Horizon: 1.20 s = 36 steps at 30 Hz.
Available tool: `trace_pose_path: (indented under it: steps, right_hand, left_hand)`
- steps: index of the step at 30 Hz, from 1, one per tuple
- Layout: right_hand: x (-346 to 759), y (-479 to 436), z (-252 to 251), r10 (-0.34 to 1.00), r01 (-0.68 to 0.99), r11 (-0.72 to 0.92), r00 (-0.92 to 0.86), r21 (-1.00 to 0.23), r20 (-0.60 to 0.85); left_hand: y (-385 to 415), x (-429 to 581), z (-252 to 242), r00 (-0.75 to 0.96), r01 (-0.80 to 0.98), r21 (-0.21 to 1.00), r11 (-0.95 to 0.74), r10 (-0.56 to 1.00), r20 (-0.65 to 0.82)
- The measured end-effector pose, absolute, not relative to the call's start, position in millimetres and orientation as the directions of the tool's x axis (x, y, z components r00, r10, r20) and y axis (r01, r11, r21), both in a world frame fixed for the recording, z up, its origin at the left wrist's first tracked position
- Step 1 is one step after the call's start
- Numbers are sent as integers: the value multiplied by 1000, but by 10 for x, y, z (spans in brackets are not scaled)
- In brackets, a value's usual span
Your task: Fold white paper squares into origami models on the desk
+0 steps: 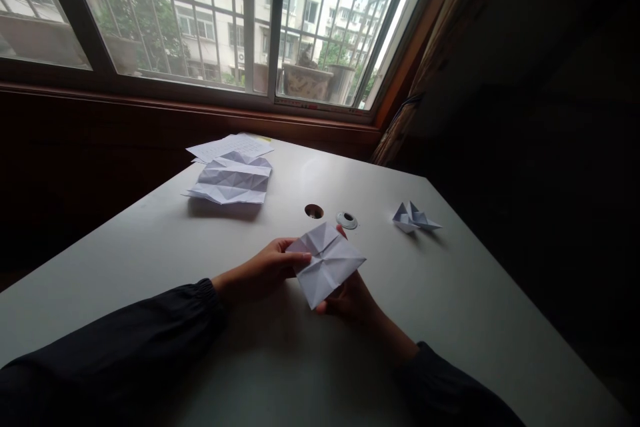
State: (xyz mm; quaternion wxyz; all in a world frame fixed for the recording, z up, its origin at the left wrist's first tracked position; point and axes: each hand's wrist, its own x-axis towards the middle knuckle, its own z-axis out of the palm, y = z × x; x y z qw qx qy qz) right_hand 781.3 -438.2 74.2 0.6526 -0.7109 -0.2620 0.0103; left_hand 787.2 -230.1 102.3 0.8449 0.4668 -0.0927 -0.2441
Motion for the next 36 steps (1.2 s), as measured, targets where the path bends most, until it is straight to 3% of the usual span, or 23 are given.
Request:
trace_pose_path:
  steps: [7,11,15,19,27,31,36]
  right_hand:
    - [7807,-4416,775,450,399,-118,838,-909,309]
    - [7804,-4406,751,416,447,-137,836,-884,358]
    - [7786,-4399,755,374,527,-306,833,-793,409]
    - [7779,-4409,755,339,565,-366,821,-739,460]
    - [7761,-4446,751,256,521,-233,848,-821,465]
    - [7760,-4460,741,313,441,-85,863,-894,396]
    - [7776,-4447,710,360,464,-79,839,-882,409]
  left_hand:
    - [-2265,7888,1021,819,306,870,386,-573,-34]
    - [-2254,7889,1049,794,304,884,357,-607,-28]
    - [-2257,7889,1057,796,290,888,357,-605,-17]
    - [-2266,7917,1040,819,280,901,331,-571,-45]
    - [-2251,7929,1009,815,327,880,344,-574,-79]
    - [-2225,7923,992,830,387,809,442,-549,-97]
    - [-2222,7910,1047,814,397,781,482,-578,-57]
